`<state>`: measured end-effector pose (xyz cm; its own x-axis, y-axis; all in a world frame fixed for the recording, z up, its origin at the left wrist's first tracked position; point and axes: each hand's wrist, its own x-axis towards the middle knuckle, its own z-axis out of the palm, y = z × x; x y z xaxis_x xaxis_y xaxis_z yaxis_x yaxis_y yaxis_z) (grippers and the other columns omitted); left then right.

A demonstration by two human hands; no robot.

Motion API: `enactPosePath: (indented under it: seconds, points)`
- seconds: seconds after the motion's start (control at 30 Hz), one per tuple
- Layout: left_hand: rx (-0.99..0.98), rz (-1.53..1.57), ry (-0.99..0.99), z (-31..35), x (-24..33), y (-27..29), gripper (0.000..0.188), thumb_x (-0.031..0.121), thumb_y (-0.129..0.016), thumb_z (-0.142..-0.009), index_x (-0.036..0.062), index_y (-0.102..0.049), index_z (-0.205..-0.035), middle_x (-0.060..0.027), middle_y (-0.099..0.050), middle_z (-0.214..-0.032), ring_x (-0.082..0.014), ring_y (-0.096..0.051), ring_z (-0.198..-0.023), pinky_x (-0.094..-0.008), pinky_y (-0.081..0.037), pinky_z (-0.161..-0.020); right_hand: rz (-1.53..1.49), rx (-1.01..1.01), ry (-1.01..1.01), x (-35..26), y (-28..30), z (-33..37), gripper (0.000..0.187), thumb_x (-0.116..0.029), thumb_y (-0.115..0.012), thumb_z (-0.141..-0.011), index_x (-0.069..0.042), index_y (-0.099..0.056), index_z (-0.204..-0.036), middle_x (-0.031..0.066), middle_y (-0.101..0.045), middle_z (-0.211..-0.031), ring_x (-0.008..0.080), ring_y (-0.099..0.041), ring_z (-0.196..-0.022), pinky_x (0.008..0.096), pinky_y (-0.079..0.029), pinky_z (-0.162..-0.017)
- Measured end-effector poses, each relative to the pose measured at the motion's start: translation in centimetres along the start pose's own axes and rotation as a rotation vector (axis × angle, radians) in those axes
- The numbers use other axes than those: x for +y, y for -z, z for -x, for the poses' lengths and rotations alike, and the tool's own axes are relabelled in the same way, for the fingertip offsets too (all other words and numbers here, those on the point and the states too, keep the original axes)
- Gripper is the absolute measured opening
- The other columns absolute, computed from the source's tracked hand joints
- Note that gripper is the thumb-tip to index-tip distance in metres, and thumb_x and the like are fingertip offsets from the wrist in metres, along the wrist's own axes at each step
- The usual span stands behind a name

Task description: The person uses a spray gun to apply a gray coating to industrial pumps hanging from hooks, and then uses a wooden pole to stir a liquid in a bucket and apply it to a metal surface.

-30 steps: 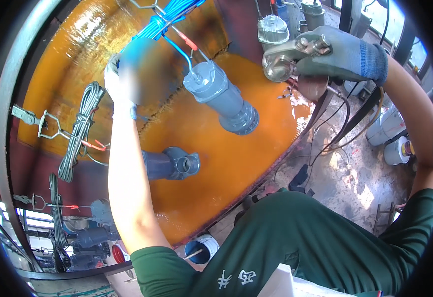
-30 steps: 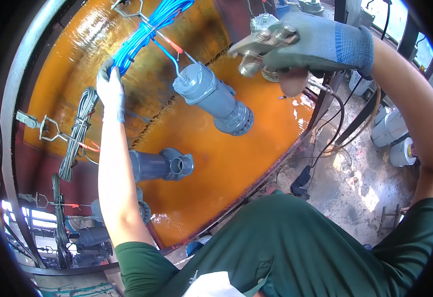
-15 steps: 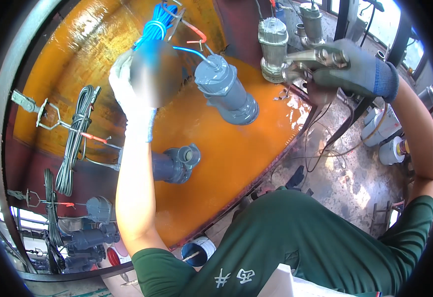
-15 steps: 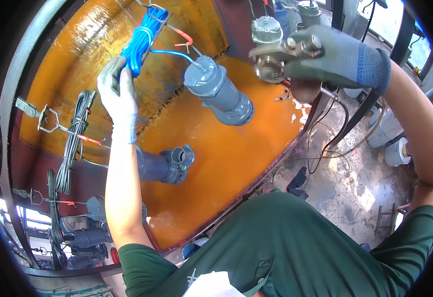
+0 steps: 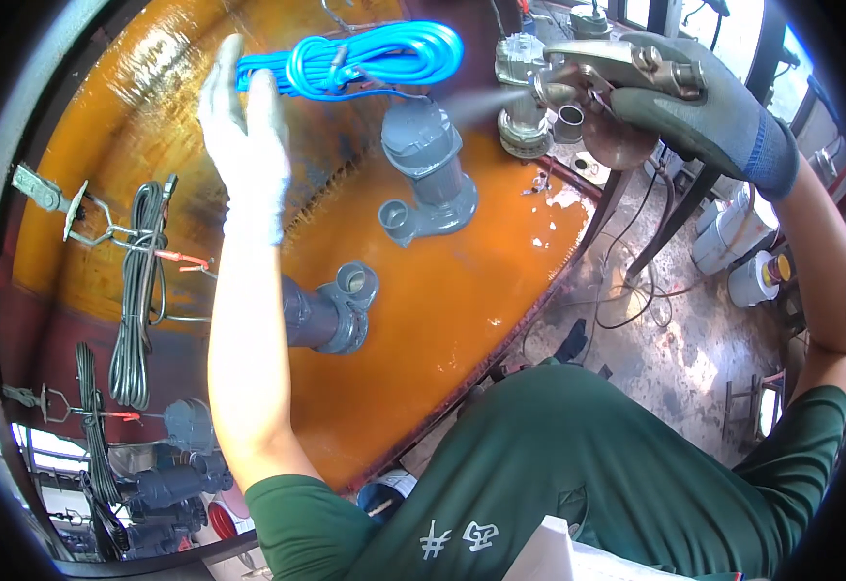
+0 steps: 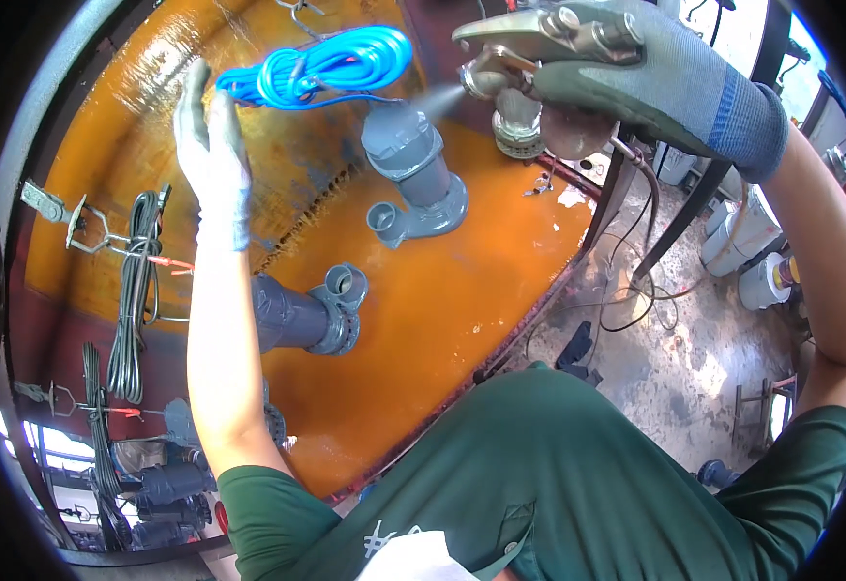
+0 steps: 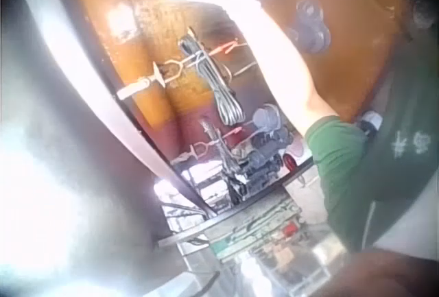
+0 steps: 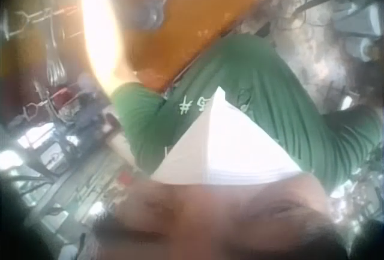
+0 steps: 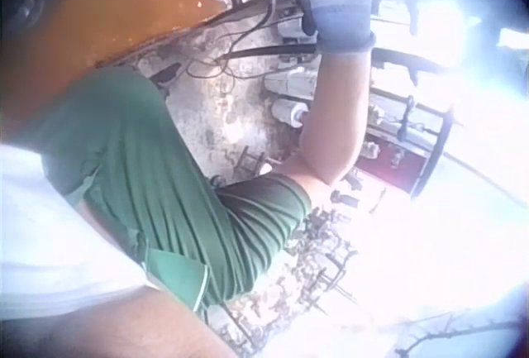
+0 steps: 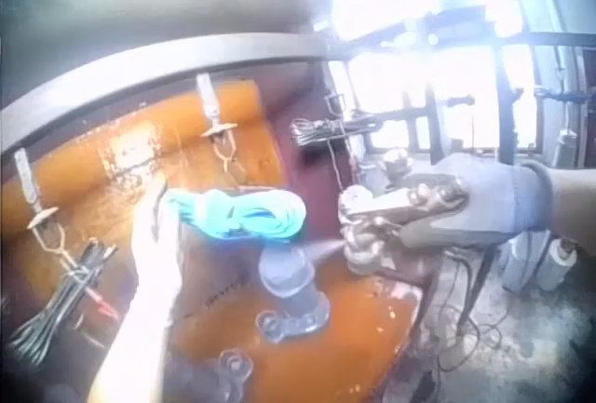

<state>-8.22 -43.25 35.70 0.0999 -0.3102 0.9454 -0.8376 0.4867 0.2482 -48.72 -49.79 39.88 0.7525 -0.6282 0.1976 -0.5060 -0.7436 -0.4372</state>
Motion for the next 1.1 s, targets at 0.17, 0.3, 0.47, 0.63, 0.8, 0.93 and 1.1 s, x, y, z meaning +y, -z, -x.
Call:
enactPosePath:
  seconds: [0.17, 0.3, 0.47, 0.63, 0.8, 0.93, 1.1]
  points:
    - [-0.027, -0.346, -0.133, -1.2, -6.3, 1.8, 0.052, 0.031, -0.055, -0.1, -0.0008, -0.054, -0.141, -0.0241, -0.054, -0.142, -0.0382, -0.049, -0.131, -0.0459, -0.034, -0.113, 0.287, -0.159, 0.005, -0.2, -1.6, 1.7, 0.037, -0.035, -0.073, -0.088, -0.004, -0.067, -0.107, 0.0122, -0.072, -0.09, 0.0239, -0.072, -0.077, 0.033, -0.057, -0.075]
    - [-0.004, -0.397, -0.122, -0.7, -8.4, 2.5, 0.044, 0.03, -0.053, -0.102, -0.0022, -0.062, -0.13, -0.0241, -0.061, -0.131, -0.0394, -0.054, -0.124, -0.046, -0.04, -0.108, 0.184, -0.162, -0.131, 1.6, -2.1, 2.3, 0.037, -0.033, -0.072, -0.089, -0.002, -0.067, -0.11, 0.0148, -0.073, -0.092, 0.0234, -0.073, -0.082, 0.0345, -0.058, -0.078]
    - [-0.028, -0.315, -0.102, 0.2, -7.4, 1.7, 0.034, 0.024, -0.056, -0.101, 0.0004, -0.068, -0.122, -0.0209, -0.063, -0.126, -0.0344, -0.055, -0.122, -0.0436, -0.04, -0.108, -0.218, 0.059, -0.294, 4.1, -2.3, -0.4, 0.038, -0.03, -0.07, -0.097, -0.002, -0.065, -0.122, 0.0072, -0.072, -0.096, 0.0115, -0.068, -0.086, 0.0258, -0.056, -0.077]
    - [-0.06, -0.192, -0.17, 0.6, -3.7, 0.0, 0.03, 0.019, -0.057, -0.1, 0.0018, -0.069, -0.122, -0.0183, -0.064, -0.128, -0.0327, -0.055, -0.124, -0.0421, -0.041, -0.108, -0.365, 0.242, 0.206, 4.5, -3.9, 0.5, 0.033, -0.026, -0.072, -0.096, -0.002, -0.069, -0.118, 0.0038, -0.071, -0.103, 0.008, -0.064, -0.085, 0.0242, -0.054, -0.071]
    - [-0.143, -0.237, -0.212, 0.5, -2.1, -0.9, 0.038, 0.031, -0.05, -0.105, 0.006, -0.066, -0.129, -0.0178, -0.063, -0.132, -0.0323, -0.058, -0.124, -0.0396, -0.043, -0.107, -0.251, -0.011, 0.127, 5.7, -3.5, 1.5, 0.037, -0.029, -0.077, -0.092, -0.002, -0.068, -0.116, 0.0056, -0.073, -0.096, 0.0104, -0.065, -0.085, 0.027, -0.055, -0.079]
    - [-0.212, -0.205, -0.107, 0.7, 1.3, -1.0, 0.041, 0.036, -0.052, -0.105, 0.0092, -0.066, -0.133, -0.0179, -0.065, -0.13, -0.0294, -0.061, -0.121, -0.0371, -0.045, -0.105, -0.385, 0.085, -0.036, 10.2, -5.0, 0.4, 0.04, -0.028, -0.074, -0.093, -0.002, -0.065, -0.122, 0.0087, -0.072, -0.099, 0.0147, -0.07, -0.083, 0.0269, -0.059, -0.077]
    - [-0.184, 0.075, 0.072, 1.4, 2.6, -2.0, 0.042, 0.031, -0.051, -0.105, 0.0033, -0.064, -0.134, -0.0161, -0.065, -0.13, -0.0251, -0.061, -0.12, -0.0355, -0.045, -0.105, -0.503, 0.1, 0.027, 15.7, -5.9, -0.9, 0.05, -0.027, -0.067, -0.098, -0.004, -0.054, -0.141, 0.0112, -0.069, -0.119, 0.0138, -0.069, -0.103, 0.0265, -0.058, -0.086]
